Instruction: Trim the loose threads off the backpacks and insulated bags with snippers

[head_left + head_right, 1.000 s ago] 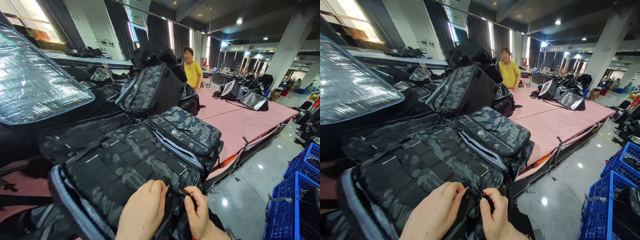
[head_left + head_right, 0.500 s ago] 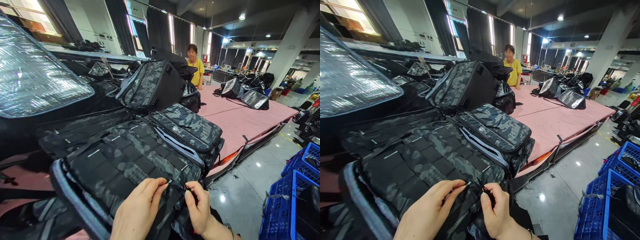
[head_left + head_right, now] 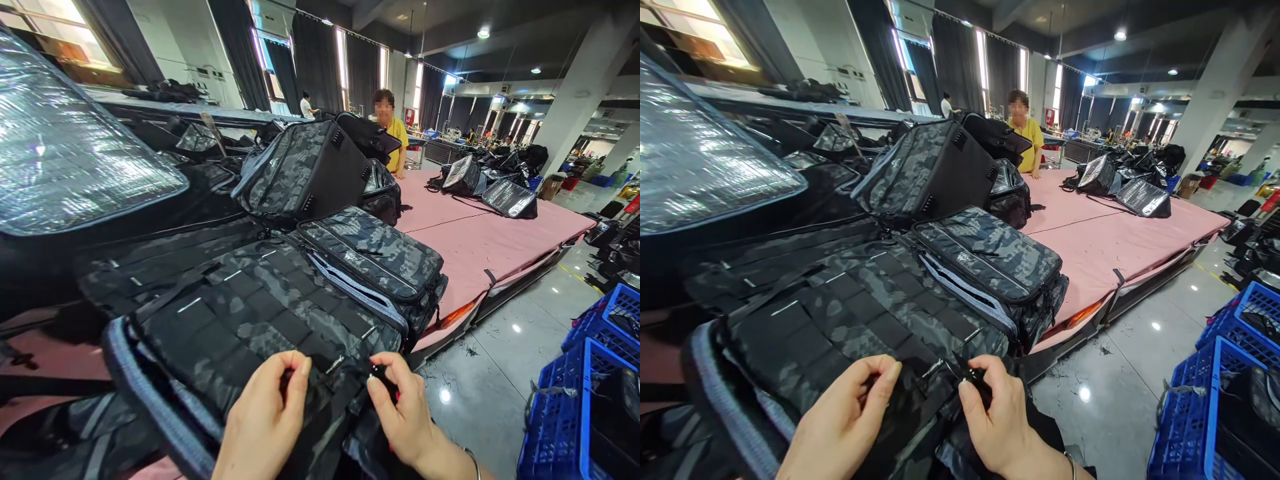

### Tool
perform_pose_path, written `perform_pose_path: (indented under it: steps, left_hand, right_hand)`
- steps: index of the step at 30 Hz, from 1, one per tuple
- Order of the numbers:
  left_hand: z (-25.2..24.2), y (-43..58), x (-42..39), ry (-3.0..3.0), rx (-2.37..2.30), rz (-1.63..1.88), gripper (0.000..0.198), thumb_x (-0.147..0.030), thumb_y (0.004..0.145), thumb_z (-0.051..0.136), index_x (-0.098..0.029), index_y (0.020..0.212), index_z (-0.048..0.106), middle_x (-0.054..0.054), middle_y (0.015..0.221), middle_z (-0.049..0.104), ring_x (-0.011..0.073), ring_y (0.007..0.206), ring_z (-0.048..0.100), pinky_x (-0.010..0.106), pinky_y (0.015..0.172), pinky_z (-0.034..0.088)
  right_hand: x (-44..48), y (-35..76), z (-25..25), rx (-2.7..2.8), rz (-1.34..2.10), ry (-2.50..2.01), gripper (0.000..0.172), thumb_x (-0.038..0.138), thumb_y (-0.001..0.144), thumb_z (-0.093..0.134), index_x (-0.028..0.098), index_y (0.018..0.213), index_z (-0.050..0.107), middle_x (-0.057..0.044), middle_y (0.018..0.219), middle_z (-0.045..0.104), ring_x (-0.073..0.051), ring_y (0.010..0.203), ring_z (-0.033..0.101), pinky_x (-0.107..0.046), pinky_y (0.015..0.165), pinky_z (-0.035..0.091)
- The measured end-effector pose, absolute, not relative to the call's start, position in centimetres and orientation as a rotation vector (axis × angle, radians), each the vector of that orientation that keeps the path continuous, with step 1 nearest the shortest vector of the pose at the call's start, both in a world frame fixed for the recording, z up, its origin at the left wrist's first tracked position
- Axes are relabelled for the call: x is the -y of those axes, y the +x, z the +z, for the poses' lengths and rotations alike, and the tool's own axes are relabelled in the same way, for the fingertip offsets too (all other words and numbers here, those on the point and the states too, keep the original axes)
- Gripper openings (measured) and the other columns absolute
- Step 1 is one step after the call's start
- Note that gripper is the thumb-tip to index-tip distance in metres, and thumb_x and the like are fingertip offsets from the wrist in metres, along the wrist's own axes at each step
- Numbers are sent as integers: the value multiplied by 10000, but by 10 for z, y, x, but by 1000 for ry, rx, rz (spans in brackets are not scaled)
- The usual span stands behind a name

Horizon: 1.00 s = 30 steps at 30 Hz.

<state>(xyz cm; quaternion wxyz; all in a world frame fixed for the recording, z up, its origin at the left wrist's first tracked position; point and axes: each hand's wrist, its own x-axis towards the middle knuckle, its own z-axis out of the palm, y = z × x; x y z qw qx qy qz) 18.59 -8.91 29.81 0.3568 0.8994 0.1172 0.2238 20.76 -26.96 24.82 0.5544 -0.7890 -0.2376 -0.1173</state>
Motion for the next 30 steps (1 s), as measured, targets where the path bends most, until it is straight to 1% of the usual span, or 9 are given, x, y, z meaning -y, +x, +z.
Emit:
perform_pose_path:
  steps: [2, 5, 7, 9, 12, 15, 20, 25, 30]
  left_hand:
    - [299, 185, 88, 2293, -335, 530, 352, -547, 787, 394, -225, 764, 533, 22, 658, 611, 191, 606, 614, 302, 612, 496]
    - [298, 185, 90, 2242, -337, 478, 330, -507, 780, 398, -218, 833, 548, 47, 753, 656, 196, 664, 653, 308, 644, 519]
    - [296, 185, 92, 2212, -337, 480, 322, -465, 776, 386, -214, 891, 551, 70, 846, 679, 194, 710, 669, 315, 684, 535]
    - [294, 186, 93, 2208, -343, 485, 326, -443, 769, 367, -214, 911, 553, 78, 881, 686, 190, 712, 671, 321, 695, 541]
    - [291, 187, 93, 2223, -361, 470, 356, -461, 754, 342, -218, 895, 561, 77, 886, 689, 193, 716, 672, 331, 696, 546]
    - [290, 188, 94, 2241, -371, 464, 364, -470, 750, 329, -224, 871, 569, 72, 890, 689, 197, 725, 670, 333, 696, 547]
    - [288, 187, 93, 2261, -353, 489, 333, -447, 746, 341, -230, 847, 572, 62, 853, 686, 205, 724, 668, 331, 695, 544]
    - [287, 185, 92, 2252, -356, 473, 349, -461, 749, 339, -229, 856, 577, 67, 873, 686, 219, 752, 671, 354, 721, 538]
    - [287, 186, 92, 2237, -369, 437, 350, -464, 739, 346, -226, 863, 571, 76, 892, 687, 235, 818, 670, 377, 767, 530]
  right_hand:
    - [272, 209, 254, 552, -282, -1928, 228, 315, 899, 503, 173, 1075, 528, 53, 596, 485, -111, 504, 475, -236, 503, 330]
    - [274, 214, 263, 621, -320, -1976, 178, 312, 877, 541, 191, 1002, 574, 7, 748, 617, -122, 612, 565, -218, 543, 386]
    - [275, 218, 268, 679, -335, -1994, 165, 312, 873, 547, 200, 981, 603, -7, 824, 654, -129, 665, 590, -212, 569, 410]
    - [275, 222, 271, 720, -329, -2028, 168, 316, 871, 555, 200, 975, 619, -4, 809, 661, -128, 647, 585, -215, 570, 408]
    - [276, 227, 271, 765, -292, -2089, 166, 307, 856, 573, 205, 973, 633, 4, 783, 663, -129, 631, 584, -221, 576, 401]
    - [277, 229, 270, 780, -236, -2126, 159, 291, 837, 594, 215, 970, 635, 7, 809, 671, -136, 682, 614, -211, 586, 412]
    - [277, 229, 271, 778, -203, -2176, 148, 284, 828, 615, 223, 962, 629, 17, 811, 671, -128, 675, 617, -204, 597, 425]
    - [277, 230, 271, 788, -191, -2159, 162, 289, 835, 604, 224, 982, 625, 12, 846, 676, -135, 719, 631, -197, 600, 440]
    - [277, 228, 266, 798, -241, -2177, 132, 299, 846, 595, 231, 957, 616, 23, 786, 660, -141, 667, 617, -223, 593, 433]
